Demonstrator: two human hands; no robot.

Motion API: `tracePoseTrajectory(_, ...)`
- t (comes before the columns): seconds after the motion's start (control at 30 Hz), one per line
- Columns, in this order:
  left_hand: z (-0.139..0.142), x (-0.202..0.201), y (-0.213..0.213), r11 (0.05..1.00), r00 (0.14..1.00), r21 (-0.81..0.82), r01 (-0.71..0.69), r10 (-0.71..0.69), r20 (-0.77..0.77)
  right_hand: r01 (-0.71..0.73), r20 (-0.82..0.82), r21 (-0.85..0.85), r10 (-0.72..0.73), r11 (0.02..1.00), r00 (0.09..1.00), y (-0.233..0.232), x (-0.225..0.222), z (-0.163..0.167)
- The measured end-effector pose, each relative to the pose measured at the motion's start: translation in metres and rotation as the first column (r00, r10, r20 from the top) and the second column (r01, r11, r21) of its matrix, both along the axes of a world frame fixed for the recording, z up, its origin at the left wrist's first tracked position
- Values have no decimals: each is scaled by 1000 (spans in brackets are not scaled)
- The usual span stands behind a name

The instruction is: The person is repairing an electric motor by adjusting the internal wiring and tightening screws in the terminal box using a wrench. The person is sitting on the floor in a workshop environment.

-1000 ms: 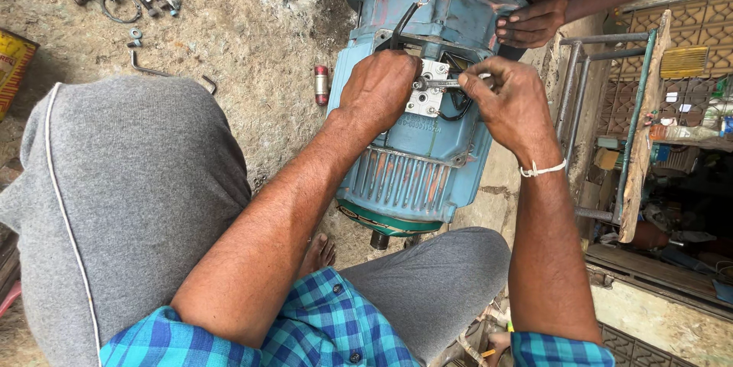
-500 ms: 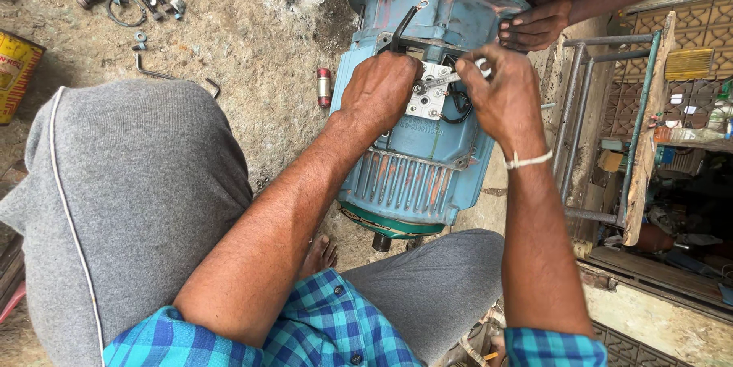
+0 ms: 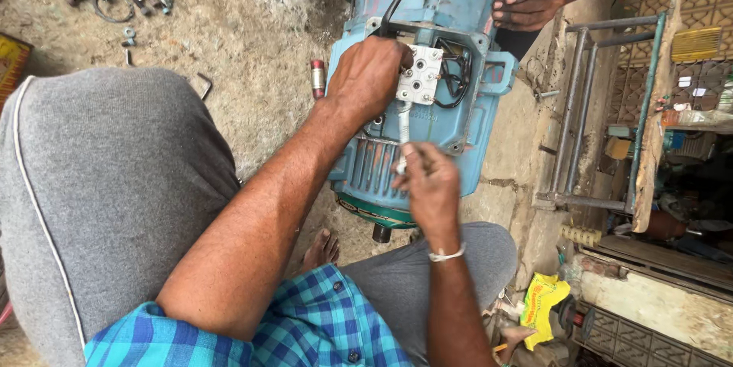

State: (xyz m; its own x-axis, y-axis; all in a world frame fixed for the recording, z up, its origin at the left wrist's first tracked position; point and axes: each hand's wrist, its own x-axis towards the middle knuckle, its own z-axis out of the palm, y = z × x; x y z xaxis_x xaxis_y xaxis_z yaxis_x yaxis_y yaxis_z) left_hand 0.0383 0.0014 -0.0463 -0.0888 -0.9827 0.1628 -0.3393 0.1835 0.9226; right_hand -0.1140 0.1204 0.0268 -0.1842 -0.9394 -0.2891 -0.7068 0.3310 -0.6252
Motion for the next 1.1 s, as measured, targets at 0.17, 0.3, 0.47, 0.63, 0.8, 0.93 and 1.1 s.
tracePoseTrajectory(0.17,-1,-3,0,998,999,-45,-33,33,-16,-217,-376,-126,156,968,913,-48,-13,49)
tracePoseTrajectory(0.3,0,-5,0,999,999,-35,-39,38,-31,-388,-554,-91,277,917,785,-77,-1,64)
tracePoseTrajectory(0.47,0,-8,-1,996,998,-71,-61,61,-11,-572,-689,-81,369,816,624,-95,11,78)
tracePoseTrajectory(0.63,-1,-12,-2,997,998,-54,-60,61,10,-573,-719,-53,367,818,590,-109,15,83)
tracePoseTrajectory(0.8,-3,-13,0,995,997,-80,-54,58,49,-491,-687,21,370,871,626,-106,5,72)
tracePoseTrajectory(0.93,-1,-11,1,992,997,-105,-75,76,6,-135,-358,55,145,989,922,-71,9,47)
tracePoseTrajectory(1.1,3,-7,-1,996,998,-87,-26,32,62,48,125,29,-52,998,991,-39,37,6)
